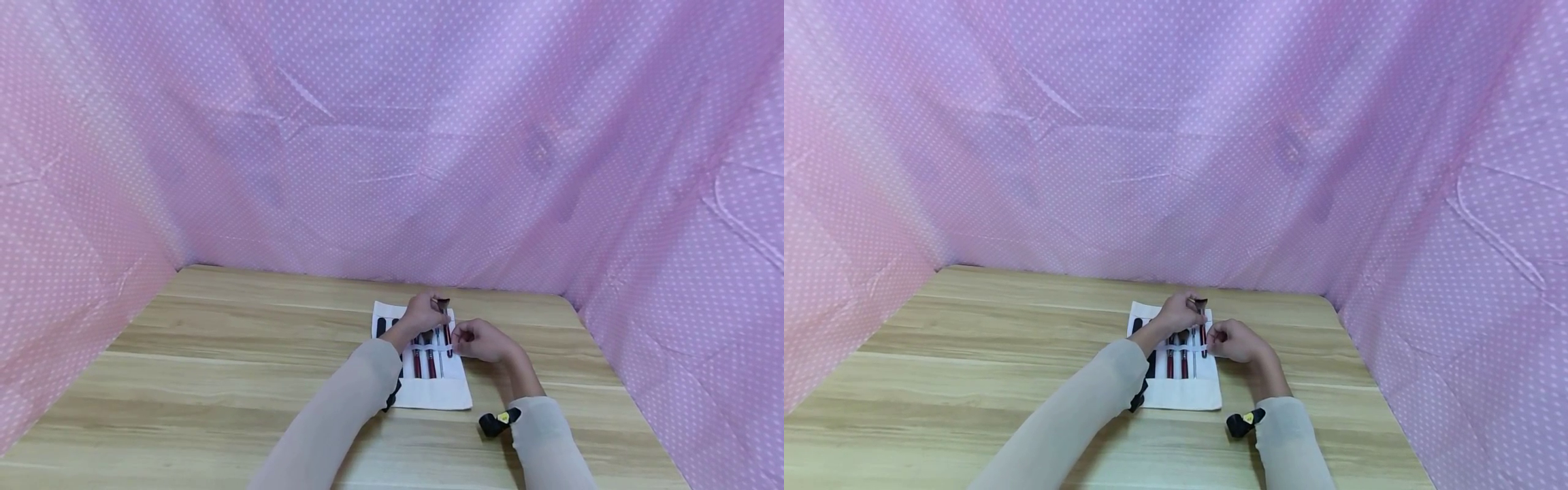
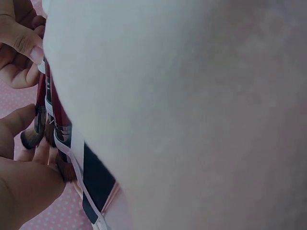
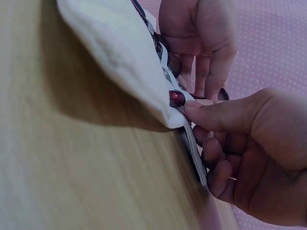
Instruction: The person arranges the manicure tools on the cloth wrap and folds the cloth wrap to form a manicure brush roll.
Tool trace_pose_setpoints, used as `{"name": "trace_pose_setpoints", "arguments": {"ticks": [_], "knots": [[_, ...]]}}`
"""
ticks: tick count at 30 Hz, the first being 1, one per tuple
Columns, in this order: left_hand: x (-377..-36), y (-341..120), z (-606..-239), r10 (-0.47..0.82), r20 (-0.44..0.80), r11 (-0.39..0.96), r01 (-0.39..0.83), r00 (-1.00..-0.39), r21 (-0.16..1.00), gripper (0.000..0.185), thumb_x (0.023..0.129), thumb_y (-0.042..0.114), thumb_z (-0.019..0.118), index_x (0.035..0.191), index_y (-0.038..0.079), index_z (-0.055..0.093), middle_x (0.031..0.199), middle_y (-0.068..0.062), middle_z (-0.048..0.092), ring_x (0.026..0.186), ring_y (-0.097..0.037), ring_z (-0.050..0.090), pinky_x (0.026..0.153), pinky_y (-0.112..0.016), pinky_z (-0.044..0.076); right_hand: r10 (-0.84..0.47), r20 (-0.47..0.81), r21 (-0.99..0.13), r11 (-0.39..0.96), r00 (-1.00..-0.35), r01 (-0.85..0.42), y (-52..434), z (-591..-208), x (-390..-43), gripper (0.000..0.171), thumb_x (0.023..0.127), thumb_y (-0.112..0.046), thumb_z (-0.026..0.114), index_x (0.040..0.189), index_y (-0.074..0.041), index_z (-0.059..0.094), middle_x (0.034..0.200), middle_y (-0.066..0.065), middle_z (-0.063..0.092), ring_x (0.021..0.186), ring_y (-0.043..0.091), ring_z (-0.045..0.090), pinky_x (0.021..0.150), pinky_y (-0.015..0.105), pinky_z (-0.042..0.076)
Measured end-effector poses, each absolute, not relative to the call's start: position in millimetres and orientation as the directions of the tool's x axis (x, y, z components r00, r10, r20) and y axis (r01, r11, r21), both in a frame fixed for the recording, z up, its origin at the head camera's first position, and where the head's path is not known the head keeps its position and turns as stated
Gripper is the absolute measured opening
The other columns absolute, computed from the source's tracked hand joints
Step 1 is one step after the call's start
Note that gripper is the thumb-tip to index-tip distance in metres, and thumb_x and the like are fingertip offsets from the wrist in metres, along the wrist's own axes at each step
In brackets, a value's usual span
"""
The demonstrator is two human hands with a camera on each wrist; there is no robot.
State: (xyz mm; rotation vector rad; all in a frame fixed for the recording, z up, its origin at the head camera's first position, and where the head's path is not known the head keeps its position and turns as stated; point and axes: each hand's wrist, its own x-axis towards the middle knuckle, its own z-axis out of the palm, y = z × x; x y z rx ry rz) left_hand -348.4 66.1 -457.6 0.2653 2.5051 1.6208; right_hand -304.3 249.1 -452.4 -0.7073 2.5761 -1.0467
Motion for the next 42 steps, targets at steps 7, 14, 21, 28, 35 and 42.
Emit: {"name": "trace_pose_setpoints", "arguments": {"ticks": [7,14,21,28,35,42], "knots": [[-348,64,-457,0.256,-0.028,0.430,0.088,-0.966,0.898,0.042,0.078,0.016,0.078,0.116,0.013,0.059,0.090,0.003,0.061,0.081,-0.013,0.057,0.071,-0.027,0.048,-0.537,-0.047,-0.714,0.608,-0.842,-0.348,249,-453,-304,0.004,0.085,-0.005,0.064,0.088,-0.005,0.063,0.074,0.003,0.057,0.066,0.014,0.051,0.056,0.025,0.043],[-347,63,-456,0.269,-0.062,0.485,0.079,-0.961,0.871,0.055,0.079,0.020,0.076,0.130,0.017,0.054,0.092,0.003,0.059,0.082,-0.014,0.055,0.072,-0.029,0.046,-0.524,-0.034,-0.702,0.619,-0.851,-0.353,244,-447,-297,0.005,0.087,0.002,0.060,0.089,0.000,0.063,0.077,0.010,0.058,0.067,0.015,0.049,0.056,0.023,0.041],[-349,62,-457,0.319,-0.044,0.528,0.139,-0.947,0.838,0.037,0.080,0.021,0.076,0.114,0.017,0.063,0.094,0.002,0.058,0.084,-0.015,0.055,0.072,-0.030,0.046,-0.545,-0.033,-0.711,0.602,-0.838,-0.364,236,-422,-280,0.006,0.086,0.006,0.057,0.090,0.005,0.062,0.078,0.016,0.059,0.067,0.016,0.051,0.057,0.023,0.042],[-352,61,-459,0.359,0.017,0.553,0.227,-0.933,0.802,0.023,0.086,0.018,0.070,0.109,0.014,0.069,0.103,0.003,0.064,0.095,-0.013,0.057,0.086,-0.029,0.047,-0.559,-0.016,-0.734,0.570,-0.829,-0.370,236,-420,-278,0.008,0.085,0.009,0.054,0.089,0.007,0.061,0.078,0.019,0.059,0.066,0.014,0.050,0.056,0.021,0.041],[-348,59,-455,0.383,0.014,0.560,0.244,-0.924,0.791,0.015,0.087,0.016,0.070,0.102,0.017,0.073,0.099,0.007,0.066,0.092,-0.010,0.058,0.082,-0.026,0.047,-0.557,-0.017,-0.741,0.564,-0.830,-0.364,236,-421,-279,0.010,0.085,0.011,0.052,0.088,0.008,0.061,0.078,0.021,0.058,0.066,0.015,0.049,0.056,0.020,0.040],[-346,57,-454,0.443,-0.020,0.551,0.255,-0.896,0.795,0.011,0.084,0.018,0.074,0.095,0.020,0.075,0.090,0.012,0.066,0.086,-0.007,0.056,0.080,-0.026,0.046,-0.556,-0.011,-0.741,0.563,-0.831,-0.367,236,-421,-277,0.009,0.085,0.011,0.053,0.089,0.008,0.061,0.079,0.020,0.058,0.067,0.016,0.050,0.057,0.021,0.041]]}}
